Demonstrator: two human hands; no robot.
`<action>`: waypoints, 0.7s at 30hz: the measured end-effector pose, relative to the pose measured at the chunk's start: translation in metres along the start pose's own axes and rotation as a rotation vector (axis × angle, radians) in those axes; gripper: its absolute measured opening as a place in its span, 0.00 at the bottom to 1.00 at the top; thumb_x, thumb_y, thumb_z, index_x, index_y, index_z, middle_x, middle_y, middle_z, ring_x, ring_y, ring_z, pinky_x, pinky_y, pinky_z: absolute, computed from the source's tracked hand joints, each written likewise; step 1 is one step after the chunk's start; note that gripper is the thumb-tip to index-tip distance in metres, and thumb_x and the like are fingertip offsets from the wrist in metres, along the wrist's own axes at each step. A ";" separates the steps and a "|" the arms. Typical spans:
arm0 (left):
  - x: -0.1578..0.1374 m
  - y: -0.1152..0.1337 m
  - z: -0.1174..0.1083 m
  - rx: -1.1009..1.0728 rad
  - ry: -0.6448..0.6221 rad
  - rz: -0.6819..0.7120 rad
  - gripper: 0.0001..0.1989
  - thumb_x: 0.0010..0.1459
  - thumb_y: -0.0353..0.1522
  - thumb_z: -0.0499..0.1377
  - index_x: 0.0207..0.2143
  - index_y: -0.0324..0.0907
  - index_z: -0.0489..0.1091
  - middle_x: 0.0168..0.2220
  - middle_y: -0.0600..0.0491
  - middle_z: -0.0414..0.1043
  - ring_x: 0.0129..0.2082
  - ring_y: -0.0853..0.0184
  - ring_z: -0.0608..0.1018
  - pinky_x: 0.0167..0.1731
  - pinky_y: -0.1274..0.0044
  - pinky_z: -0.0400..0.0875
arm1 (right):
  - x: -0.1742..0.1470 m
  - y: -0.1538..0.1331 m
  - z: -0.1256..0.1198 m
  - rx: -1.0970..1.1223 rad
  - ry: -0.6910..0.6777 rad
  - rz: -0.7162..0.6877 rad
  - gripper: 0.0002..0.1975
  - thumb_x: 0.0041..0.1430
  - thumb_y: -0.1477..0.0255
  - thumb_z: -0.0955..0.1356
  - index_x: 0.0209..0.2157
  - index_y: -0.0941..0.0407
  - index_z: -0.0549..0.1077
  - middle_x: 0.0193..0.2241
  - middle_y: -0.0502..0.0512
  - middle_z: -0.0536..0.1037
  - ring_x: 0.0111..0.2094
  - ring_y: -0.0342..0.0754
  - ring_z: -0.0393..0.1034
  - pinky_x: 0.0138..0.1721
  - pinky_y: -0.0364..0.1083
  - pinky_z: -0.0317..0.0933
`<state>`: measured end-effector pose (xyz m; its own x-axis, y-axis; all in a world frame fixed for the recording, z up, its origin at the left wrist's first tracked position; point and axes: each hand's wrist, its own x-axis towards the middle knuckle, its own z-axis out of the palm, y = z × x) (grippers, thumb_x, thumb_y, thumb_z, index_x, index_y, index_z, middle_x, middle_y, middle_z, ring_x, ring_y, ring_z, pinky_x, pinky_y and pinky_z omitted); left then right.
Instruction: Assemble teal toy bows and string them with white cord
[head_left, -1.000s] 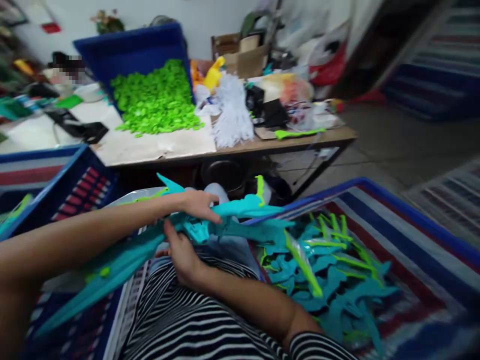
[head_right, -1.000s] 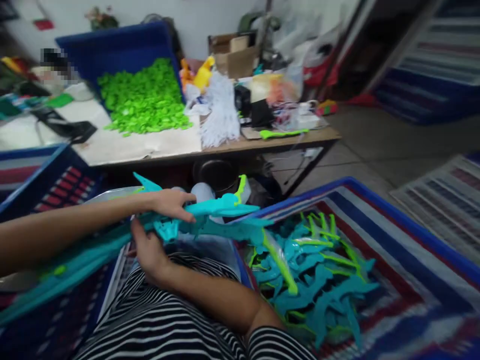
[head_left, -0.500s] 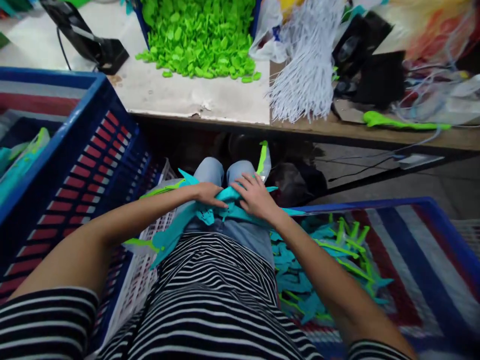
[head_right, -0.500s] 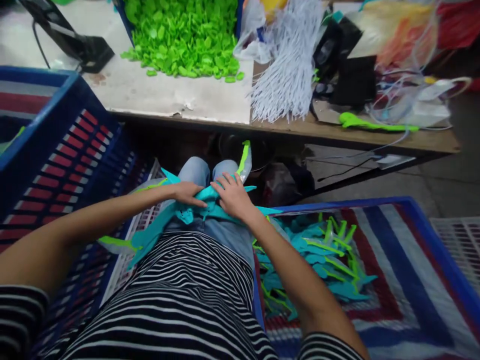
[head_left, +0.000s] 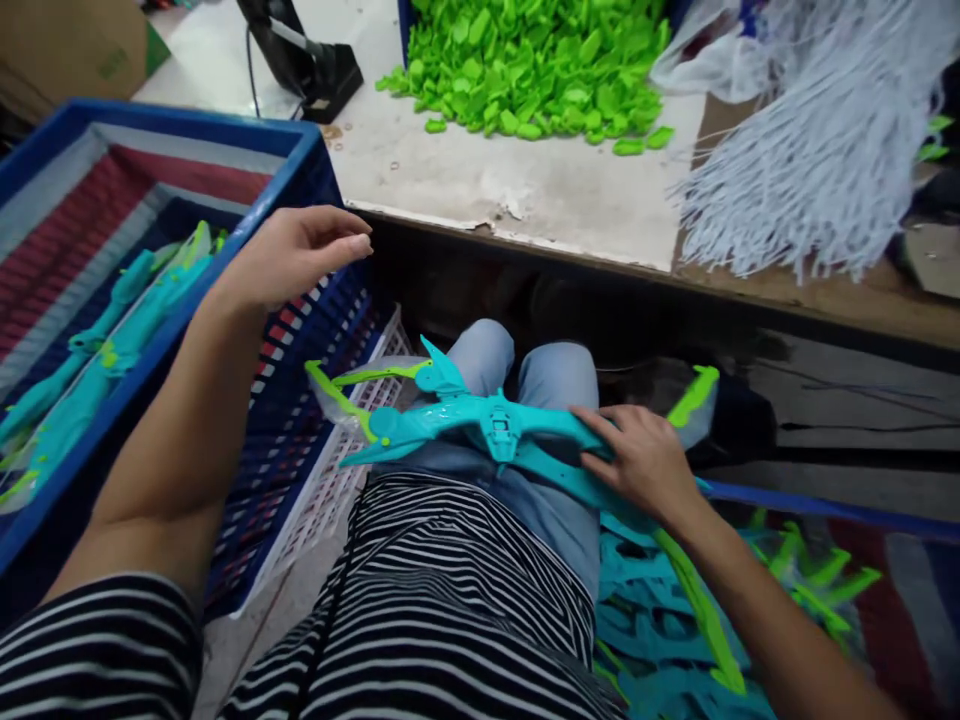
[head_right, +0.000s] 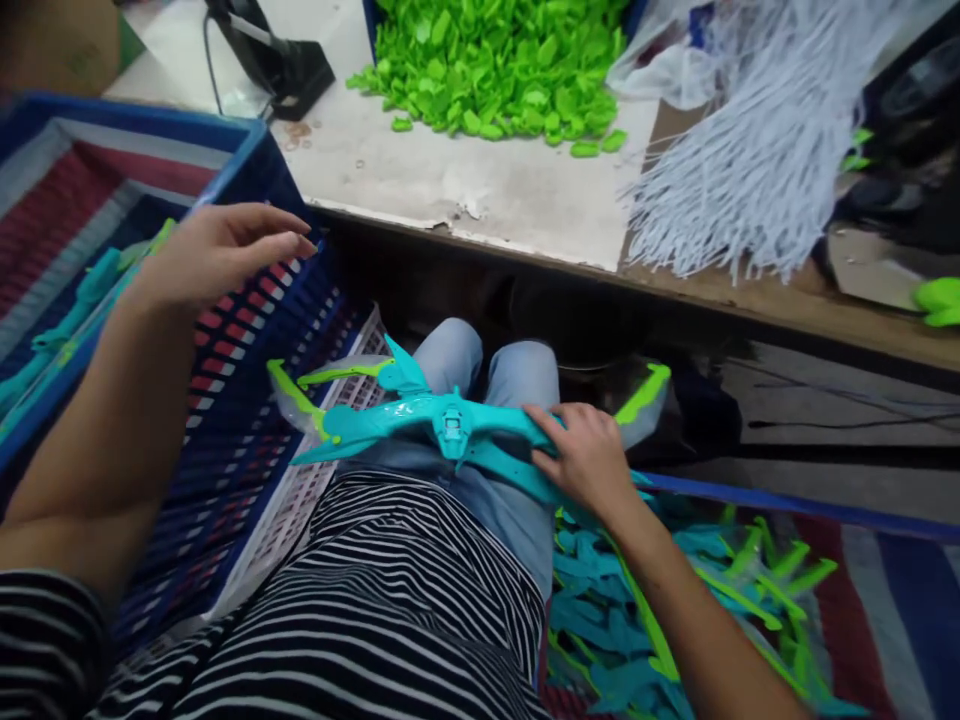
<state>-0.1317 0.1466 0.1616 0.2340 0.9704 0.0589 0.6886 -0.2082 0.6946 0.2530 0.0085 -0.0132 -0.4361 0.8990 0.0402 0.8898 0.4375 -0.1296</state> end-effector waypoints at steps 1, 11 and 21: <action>-0.005 0.004 -0.007 -0.025 0.050 -0.028 0.21 0.54 0.43 0.61 0.41 0.35 0.72 0.36 0.52 0.77 0.38 0.67 0.75 0.46 0.71 0.68 | -0.002 0.005 0.003 0.005 0.007 0.010 0.24 0.55 0.67 0.63 0.55 0.52 0.68 0.40 0.60 0.73 0.42 0.57 0.63 0.41 0.52 0.57; -0.039 -0.015 0.001 -0.189 0.314 -0.074 0.15 0.52 0.44 0.61 0.35 0.41 0.74 0.30 0.56 0.77 0.33 0.66 0.77 0.39 0.72 0.72 | 0.003 0.041 -0.003 0.346 -0.302 0.131 0.25 0.52 0.62 0.64 0.53 0.51 0.69 0.36 0.56 0.79 0.35 0.54 0.73 0.35 0.49 0.66; -0.074 0.003 0.165 0.114 -0.445 0.375 0.16 0.57 0.38 0.59 0.45 0.39 0.71 0.50 0.42 0.70 0.53 0.57 0.70 0.52 0.67 0.64 | 0.086 0.073 0.010 0.578 -0.447 0.118 0.20 0.49 0.68 0.60 0.40 0.55 0.77 0.37 0.58 0.80 0.38 0.54 0.74 0.40 0.49 0.66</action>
<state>-0.0337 0.0542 0.0411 0.7240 0.6888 -0.0382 0.5669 -0.5625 0.6018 0.2788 0.1178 -0.0287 -0.4647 0.7912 -0.3975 0.7752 0.1465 -0.6145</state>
